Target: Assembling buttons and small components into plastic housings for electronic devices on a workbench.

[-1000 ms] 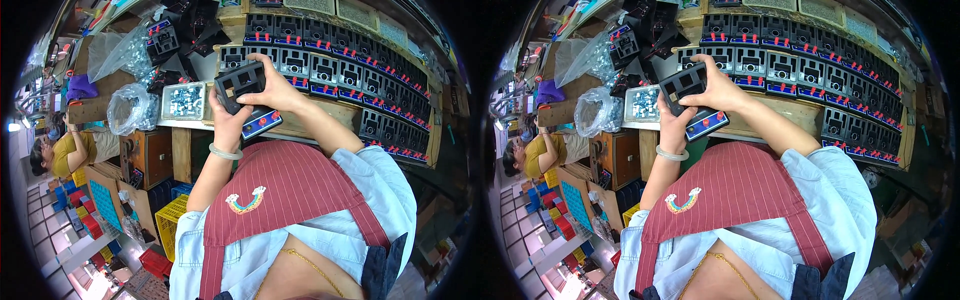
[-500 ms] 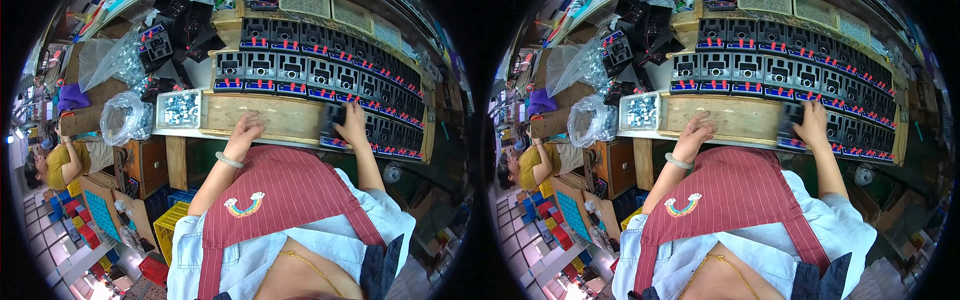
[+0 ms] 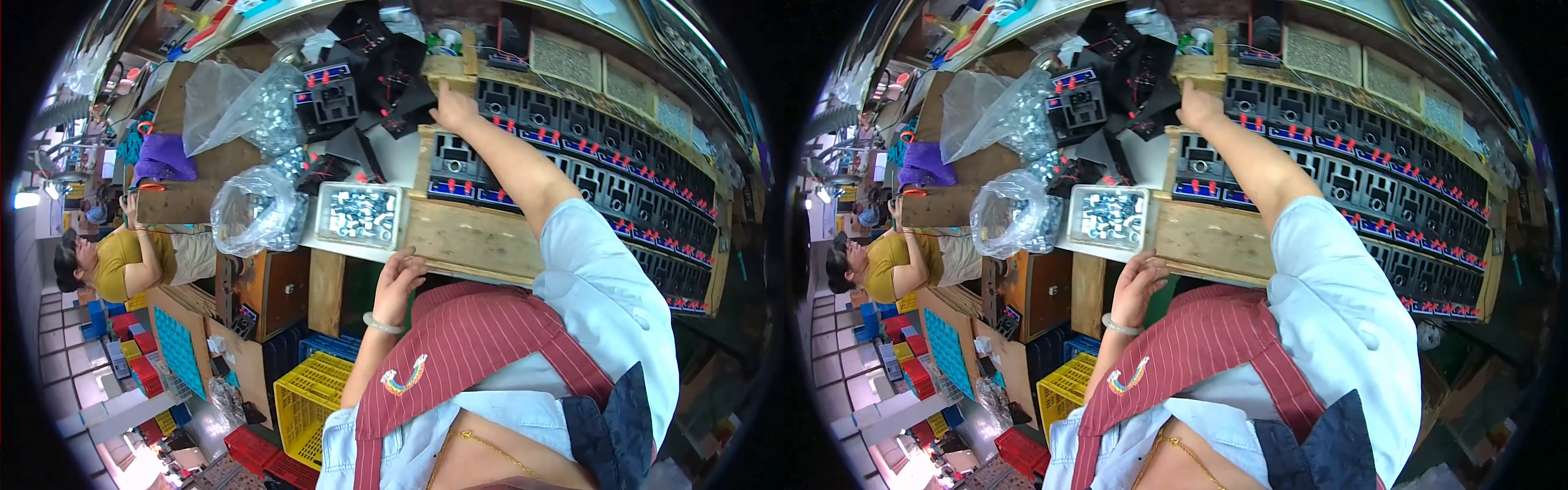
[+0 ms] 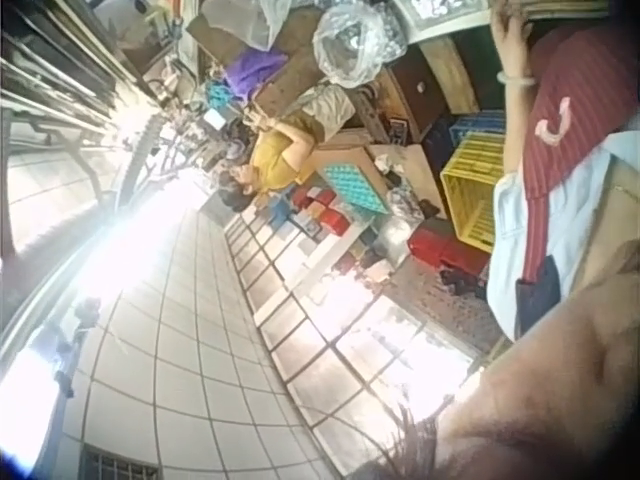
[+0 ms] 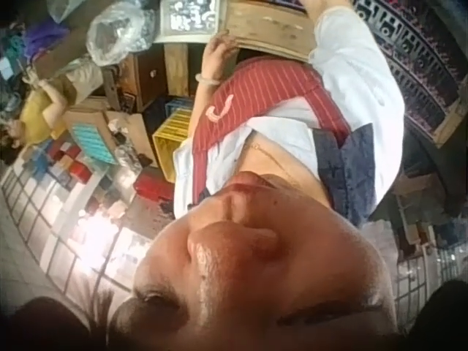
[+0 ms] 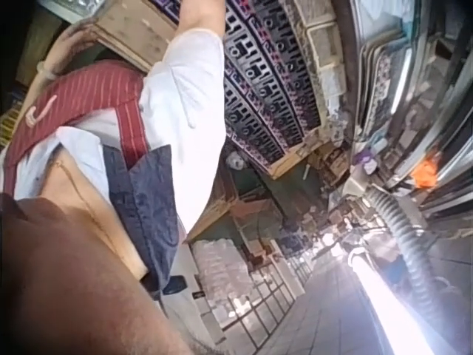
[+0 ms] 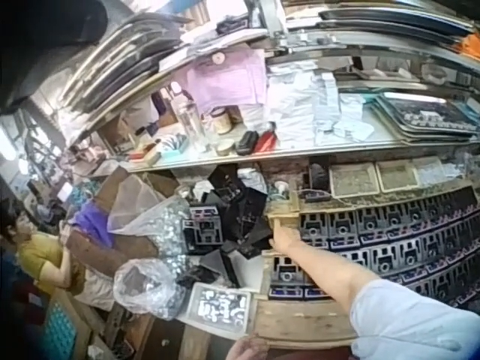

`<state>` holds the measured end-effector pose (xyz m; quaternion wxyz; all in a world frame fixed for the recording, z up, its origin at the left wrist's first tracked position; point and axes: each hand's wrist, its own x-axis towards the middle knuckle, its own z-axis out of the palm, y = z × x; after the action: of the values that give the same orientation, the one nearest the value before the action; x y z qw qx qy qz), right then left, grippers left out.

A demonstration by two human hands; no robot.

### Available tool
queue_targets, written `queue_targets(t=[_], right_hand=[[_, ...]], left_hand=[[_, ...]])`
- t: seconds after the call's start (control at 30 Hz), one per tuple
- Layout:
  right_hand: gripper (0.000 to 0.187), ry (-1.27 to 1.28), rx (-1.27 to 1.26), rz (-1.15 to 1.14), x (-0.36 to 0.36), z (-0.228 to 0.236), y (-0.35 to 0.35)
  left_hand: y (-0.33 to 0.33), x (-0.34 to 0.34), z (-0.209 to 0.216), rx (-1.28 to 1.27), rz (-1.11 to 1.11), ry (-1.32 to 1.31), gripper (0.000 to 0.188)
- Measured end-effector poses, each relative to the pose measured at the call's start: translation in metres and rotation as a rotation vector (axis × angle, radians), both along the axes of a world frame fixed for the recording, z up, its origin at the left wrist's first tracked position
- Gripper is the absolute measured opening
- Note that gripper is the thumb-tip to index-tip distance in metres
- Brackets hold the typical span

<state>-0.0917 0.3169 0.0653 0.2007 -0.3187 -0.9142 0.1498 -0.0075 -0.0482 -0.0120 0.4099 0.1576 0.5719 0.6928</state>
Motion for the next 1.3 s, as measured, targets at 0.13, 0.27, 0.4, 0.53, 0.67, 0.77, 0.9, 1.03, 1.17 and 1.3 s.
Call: queue_targets(t=[0.13, 0.27, 0.4, 0.53, 0.67, 0.77, 0.9, 1.03, 1.17, 1.3], right_hand=[[0.028, 0.127, 0.259, 0.078, -0.021, 0.000, 0.030], [0.032, 0.241, 0.216, 0.041, 0.040, 0.058, -0.017], [0.037, 0.196, 0.098, 0.655, 0.110, 0.071, -0.066], [0.035, 0.195, 0.050, 0.722, 0.166, 0.051, -0.120], [0.032, 0.608, 0.083, 0.701, 0.208, 0.034, -0.138], [0.023, 0.493, 0.077, 0.904, 0.220, 0.020, -0.152], [0.010, 0.516, -0.262, 0.813, 0.236, 0.020, -0.167], [0.020, 0.257, -0.627, 0.727, 0.253, 0.011, -0.165], [0.022, 0.078, -0.564, 0.890, 0.261, 0.017, -0.162], [0.017, 0.015, -0.698, 0.812, 0.257, 0.008, -0.158]], left_hand=[[-0.018, -0.016, -0.008, 0.043, 0.164, -0.106, 0.038], [-0.003, -0.029, -0.016, 0.111, 0.178, -0.197, 0.045], [0.046, -0.035, 0.007, 0.239, -0.278, -0.560, 0.074], [0.078, -0.032, 0.005, 0.556, -0.650, -0.849, 0.079], [0.079, -0.001, 0.021, 0.418, -0.378, -0.841, 0.051], [0.087, 0.023, 0.023, 0.362, -0.141, -0.615, 0.047], [0.077, 0.040, 0.003, 0.471, -0.187, -0.632, 0.052], [0.068, 0.053, 0.023, 0.464, -0.189, -0.359, 0.048], [0.061, 0.052, 0.020, 0.325, -0.244, -0.199, 0.050], [0.057, 0.052, 0.014, 0.307, -0.328, -0.489, 0.053]])
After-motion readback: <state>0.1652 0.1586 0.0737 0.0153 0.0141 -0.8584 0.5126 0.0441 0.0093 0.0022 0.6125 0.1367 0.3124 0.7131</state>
